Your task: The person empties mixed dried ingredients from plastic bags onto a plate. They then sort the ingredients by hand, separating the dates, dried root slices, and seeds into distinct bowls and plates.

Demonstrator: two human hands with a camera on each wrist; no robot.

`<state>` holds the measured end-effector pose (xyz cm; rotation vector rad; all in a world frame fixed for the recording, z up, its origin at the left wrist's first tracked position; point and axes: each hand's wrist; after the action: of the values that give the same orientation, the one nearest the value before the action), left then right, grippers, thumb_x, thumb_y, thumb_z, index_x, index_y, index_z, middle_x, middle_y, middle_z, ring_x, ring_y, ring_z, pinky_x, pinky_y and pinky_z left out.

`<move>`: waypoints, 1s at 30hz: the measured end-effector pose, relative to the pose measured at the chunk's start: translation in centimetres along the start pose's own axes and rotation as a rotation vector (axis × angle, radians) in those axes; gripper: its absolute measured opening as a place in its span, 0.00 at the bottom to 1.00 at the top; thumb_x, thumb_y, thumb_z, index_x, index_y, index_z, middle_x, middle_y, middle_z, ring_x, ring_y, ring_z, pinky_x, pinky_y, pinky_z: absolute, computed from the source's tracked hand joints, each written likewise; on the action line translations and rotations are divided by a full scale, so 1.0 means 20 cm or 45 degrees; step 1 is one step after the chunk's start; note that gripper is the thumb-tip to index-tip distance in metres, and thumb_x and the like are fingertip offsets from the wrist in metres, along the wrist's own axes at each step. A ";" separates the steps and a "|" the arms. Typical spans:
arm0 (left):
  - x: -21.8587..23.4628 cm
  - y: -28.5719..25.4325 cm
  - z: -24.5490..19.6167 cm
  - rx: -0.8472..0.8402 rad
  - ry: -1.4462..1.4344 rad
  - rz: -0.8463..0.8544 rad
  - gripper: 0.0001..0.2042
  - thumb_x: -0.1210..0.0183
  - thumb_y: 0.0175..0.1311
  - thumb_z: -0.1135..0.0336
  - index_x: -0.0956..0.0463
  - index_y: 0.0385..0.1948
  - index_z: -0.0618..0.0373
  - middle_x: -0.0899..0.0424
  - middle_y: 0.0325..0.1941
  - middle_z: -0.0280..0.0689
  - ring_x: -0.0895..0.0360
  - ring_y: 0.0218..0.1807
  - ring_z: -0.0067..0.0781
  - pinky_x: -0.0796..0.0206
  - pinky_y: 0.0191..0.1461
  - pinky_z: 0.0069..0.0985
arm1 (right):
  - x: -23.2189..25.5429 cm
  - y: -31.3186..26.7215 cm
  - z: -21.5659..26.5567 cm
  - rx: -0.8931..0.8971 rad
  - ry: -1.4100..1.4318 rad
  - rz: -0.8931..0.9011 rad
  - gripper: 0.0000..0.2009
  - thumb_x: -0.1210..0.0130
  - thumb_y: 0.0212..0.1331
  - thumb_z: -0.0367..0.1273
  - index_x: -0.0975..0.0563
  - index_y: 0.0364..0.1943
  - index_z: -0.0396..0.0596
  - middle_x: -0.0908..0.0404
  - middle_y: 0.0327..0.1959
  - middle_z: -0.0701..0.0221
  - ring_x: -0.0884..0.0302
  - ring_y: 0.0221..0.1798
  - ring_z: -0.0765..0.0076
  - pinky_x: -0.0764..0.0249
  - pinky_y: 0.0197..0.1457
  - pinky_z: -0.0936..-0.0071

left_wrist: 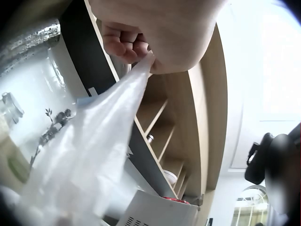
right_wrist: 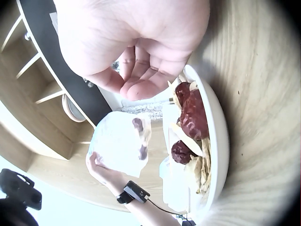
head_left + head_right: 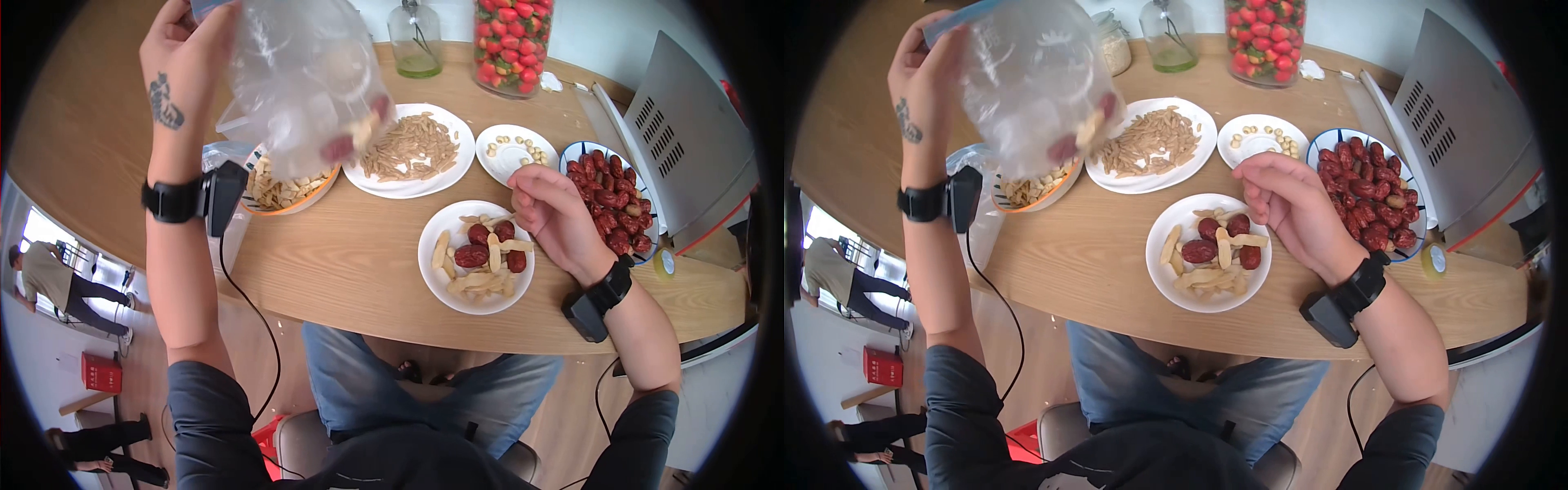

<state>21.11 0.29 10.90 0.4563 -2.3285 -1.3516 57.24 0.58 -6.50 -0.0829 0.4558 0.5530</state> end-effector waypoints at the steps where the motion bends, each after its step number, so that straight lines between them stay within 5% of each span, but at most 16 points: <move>1: 0.01 -0.03 -0.02 0.005 -0.003 -0.001 0.04 0.41 0.62 0.73 0.24 0.38 0.58 0.22 0.29 0.26 0.28 0.29 0.14 0.38 0.31 0.13 | 0.00 0.00 0.00 -0.005 -0.002 -0.004 0.08 0.47 0.67 0.30 0.20 0.42 0.39 0.25 0.27 0.77 0.33 0.28 0.82 0.35 0.33 0.82; 5: -0.03 -0.18 -0.18 -0.051 0.082 -0.092 0.13 0.41 0.63 0.78 0.22 0.50 0.62 0.18 0.36 0.30 0.26 0.31 0.14 0.36 0.33 0.13 | 0.00 0.00 0.01 0.000 -0.019 0.048 0.08 0.48 0.68 0.30 0.21 0.43 0.39 0.24 0.27 0.76 0.31 0.27 0.82 0.35 0.31 0.83; 9: -0.23 -0.42 -0.37 -0.244 0.338 0.243 0.13 0.45 0.61 0.82 0.22 0.47 0.67 0.16 0.38 0.36 0.24 0.32 0.15 0.33 0.33 0.16 | 0.02 -0.01 0.01 0.007 -0.069 0.130 0.09 0.49 0.70 0.31 0.21 0.44 0.40 0.20 0.29 0.72 0.24 0.26 0.79 0.31 0.27 0.84; 10: -0.28 -0.43 -0.36 -0.618 0.372 0.453 0.11 0.45 0.56 0.83 0.21 0.41 0.70 0.14 0.39 0.42 0.23 0.28 0.18 0.32 0.30 0.17 | 0.03 -0.01 0.02 -0.017 -0.034 0.193 0.12 0.51 0.72 0.34 0.22 0.45 0.38 0.17 0.31 0.68 0.18 0.29 0.77 0.26 0.26 0.83; 11: -0.32 -0.47 -0.35 -0.708 0.280 0.703 0.11 0.45 0.54 0.82 0.21 0.39 0.72 0.14 0.39 0.44 0.23 0.25 0.21 0.31 0.30 0.18 | 0.02 -0.01 0.02 -0.012 -0.038 0.182 0.12 0.51 0.72 0.34 0.22 0.45 0.38 0.17 0.31 0.68 0.18 0.29 0.77 0.26 0.26 0.83; 13: -0.41 -0.52 -0.42 -0.215 -0.111 1.106 0.13 0.45 0.54 0.81 0.20 0.42 0.70 0.13 0.40 0.45 0.22 0.24 0.23 0.31 0.30 0.18 | -0.04 -0.03 0.02 -0.042 0.110 0.042 0.15 0.52 0.74 0.37 0.23 0.47 0.36 0.16 0.33 0.67 0.16 0.32 0.75 0.21 0.32 0.82; 17: -0.55 -0.62 -0.25 0.084 -0.395 1.023 0.13 0.46 0.59 0.82 0.19 0.45 0.67 0.14 0.36 0.38 0.24 0.24 0.19 0.32 0.30 0.17 | -0.04 -0.03 0.01 0.020 0.102 0.083 0.16 0.52 0.74 0.37 0.23 0.50 0.35 0.16 0.42 0.67 0.16 0.41 0.77 0.18 0.44 0.78; 19: -0.58 -0.66 -0.15 0.465 -0.335 0.938 0.13 0.45 0.64 0.81 0.19 0.49 0.62 0.19 0.30 0.31 0.27 0.25 0.16 0.34 0.31 0.16 | 0.02 -0.02 -0.02 0.044 0.002 0.083 0.14 0.49 0.73 0.35 0.22 0.51 0.38 0.16 0.44 0.70 0.18 0.44 0.81 0.21 0.44 0.80; 30: -0.59 -0.76 -0.11 0.439 -0.353 1.062 0.24 0.39 0.61 0.82 0.27 0.62 0.60 0.25 0.31 0.27 0.30 0.28 0.13 0.37 0.33 0.14 | -0.03 -0.02 0.00 0.002 -0.156 0.158 0.11 0.42 0.69 0.35 0.19 0.48 0.43 0.16 0.37 0.75 0.23 0.36 0.86 0.29 0.36 0.86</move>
<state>33.50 -3.18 -3.62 -0.6043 -2.5121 -0.6383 57.00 -0.13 -6.34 -0.0192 0.3435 0.6761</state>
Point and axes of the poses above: each hand's wrist, its own y-axis towards the middle knuckle, its own x-axis out of the back of the hand, z = x × y
